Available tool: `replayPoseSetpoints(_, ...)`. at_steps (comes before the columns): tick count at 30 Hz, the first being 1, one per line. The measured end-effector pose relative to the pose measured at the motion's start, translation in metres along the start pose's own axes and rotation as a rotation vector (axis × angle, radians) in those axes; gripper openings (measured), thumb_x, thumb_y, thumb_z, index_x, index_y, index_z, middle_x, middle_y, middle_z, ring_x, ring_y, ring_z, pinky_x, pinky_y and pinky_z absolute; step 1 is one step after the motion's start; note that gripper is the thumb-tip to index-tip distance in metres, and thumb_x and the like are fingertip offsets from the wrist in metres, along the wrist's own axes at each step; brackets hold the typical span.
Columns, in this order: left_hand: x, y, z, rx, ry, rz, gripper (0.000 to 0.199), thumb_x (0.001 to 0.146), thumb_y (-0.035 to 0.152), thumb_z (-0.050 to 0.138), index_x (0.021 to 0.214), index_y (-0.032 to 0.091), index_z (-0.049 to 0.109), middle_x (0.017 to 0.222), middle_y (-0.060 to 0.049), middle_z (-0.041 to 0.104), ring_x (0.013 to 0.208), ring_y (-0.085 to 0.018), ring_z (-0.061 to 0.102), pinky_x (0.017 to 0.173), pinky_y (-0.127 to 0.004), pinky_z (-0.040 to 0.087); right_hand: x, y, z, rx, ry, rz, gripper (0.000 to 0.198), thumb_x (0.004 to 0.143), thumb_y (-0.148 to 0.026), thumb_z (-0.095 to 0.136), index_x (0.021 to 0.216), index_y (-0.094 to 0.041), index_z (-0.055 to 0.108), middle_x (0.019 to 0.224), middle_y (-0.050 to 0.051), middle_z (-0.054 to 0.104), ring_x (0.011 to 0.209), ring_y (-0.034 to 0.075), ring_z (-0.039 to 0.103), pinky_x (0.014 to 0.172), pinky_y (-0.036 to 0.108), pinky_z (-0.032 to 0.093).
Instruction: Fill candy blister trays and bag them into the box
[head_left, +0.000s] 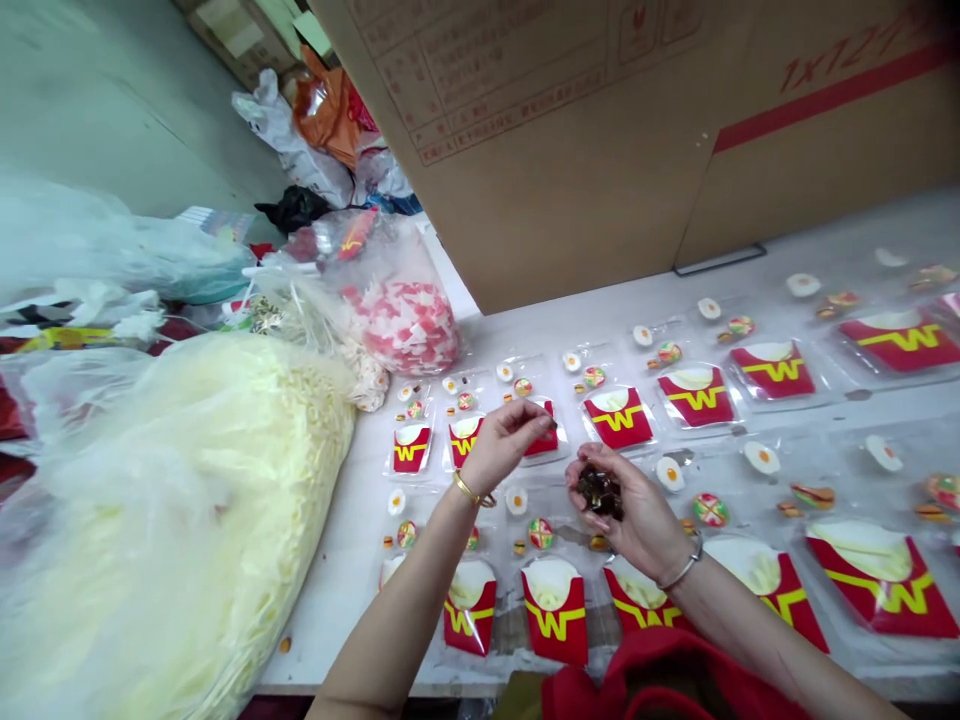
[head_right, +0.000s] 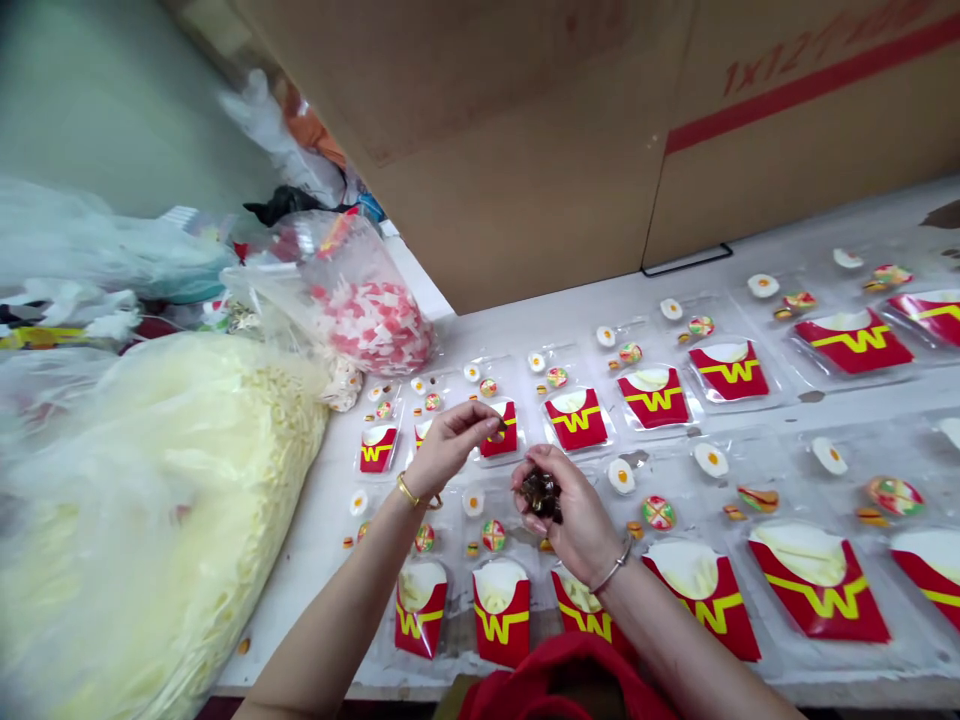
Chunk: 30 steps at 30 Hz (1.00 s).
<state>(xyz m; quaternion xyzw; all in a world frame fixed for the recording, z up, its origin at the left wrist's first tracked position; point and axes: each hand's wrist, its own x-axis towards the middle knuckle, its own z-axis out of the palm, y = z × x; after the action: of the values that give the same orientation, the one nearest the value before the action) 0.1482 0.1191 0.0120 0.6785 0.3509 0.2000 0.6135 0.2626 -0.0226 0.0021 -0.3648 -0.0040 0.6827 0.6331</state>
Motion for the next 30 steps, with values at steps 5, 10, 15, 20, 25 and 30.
replayPoseSetpoints(5,0.042,-0.025,-0.034,0.122,0.238,0.051,0.015,0.077,0.029,0.064,0.079,0.016,0.058,0.076,-0.001,0.064,0.071,-0.013,0.061,0.068,-0.025,0.048,-0.005,-0.004,-0.007,-0.073,-0.038,-0.008,0.018,0.088,-0.034,0.056,0.101,-0.022,0.054,0.077,0.0,0.056,0.056,0.009,0.046,0.041,0.018,0.025)
replayPoseSetpoints(10,0.084,-0.036,-0.052,0.496,0.309,0.158,0.008,0.08,0.022,0.055,0.08,0.018,0.061,0.078,-0.002,0.068,0.071,-0.013,0.06,0.071,-0.025,0.046,-0.005,-0.005,-0.008,-0.136,-0.071,-0.006,0.025,0.09,-0.04,0.055,0.108,-0.023,0.056,0.074,-0.001,0.052,0.053,0.008,0.043,0.04,0.018,0.02)
replayPoseSetpoints(15,0.11,-0.038,-0.051,0.816,0.262,0.193,0.01,0.079,0.017,0.053,0.081,0.019,0.063,0.08,-0.003,0.068,0.074,-0.016,0.061,0.071,-0.027,0.045,-0.004,-0.006,-0.009,-0.113,-0.058,0.002,0.028,0.09,-0.039,0.055,0.113,-0.023,0.056,0.074,-0.001,0.052,0.053,0.009,0.043,0.039,0.019,0.019)
replayPoseSetpoints(20,0.104,-0.038,-0.05,1.14,0.132,0.26,0.014,0.081,0.016,0.054,0.089,0.019,0.065,0.091,-0.006,0.069,0.089,-0.022,0.062,0.084,-0.036,0.043,-0.004,-0.012,-0.008,-0.067,-0.039,-0.004,0.035,0.09,-0.036,0.053,0.124,-0.025,0.05,0.073,-0.001,0.054,0.052,0.01,0.044,0.039,0.018,0.021)
replayPoseSetpoints(25,0.072,-0.01,-0.031,0.774,0.134,0.269,0.025,0.087,0.028,0.055,0.108,0.019,0.063,0.111,-0.009,0.064,0.099,-0.02,0.06,0.087,-0.034,0.045,-0.001,-0.021,-0.007,-0.066,-0.066,-0.034,0.05,0.091,-0.039,0.052,0.138,-0.033,0.034,0.07,-0.002,0.055,0.049,0.01,0.044,0.037,0.017,0.022)
replayPoseSetpoints(30,0.028,0.023,0.019,0.22,-0.343,0.109,0.023,0.084,0.038,0.062,0.093,0.018,0.069,0.096,-0.007,0.067,0.092,-0.017,0.061,0.085,-0.029,0.047,0.0,-0.03,-0.006,-0.074,-0.083,-0.086,0.06,0.089,-0.044,0.055,0.142,-0.035,0.027,0.067,-0.003,0.057,0.046,0.01,0.046,0.037,0.017,0.022)
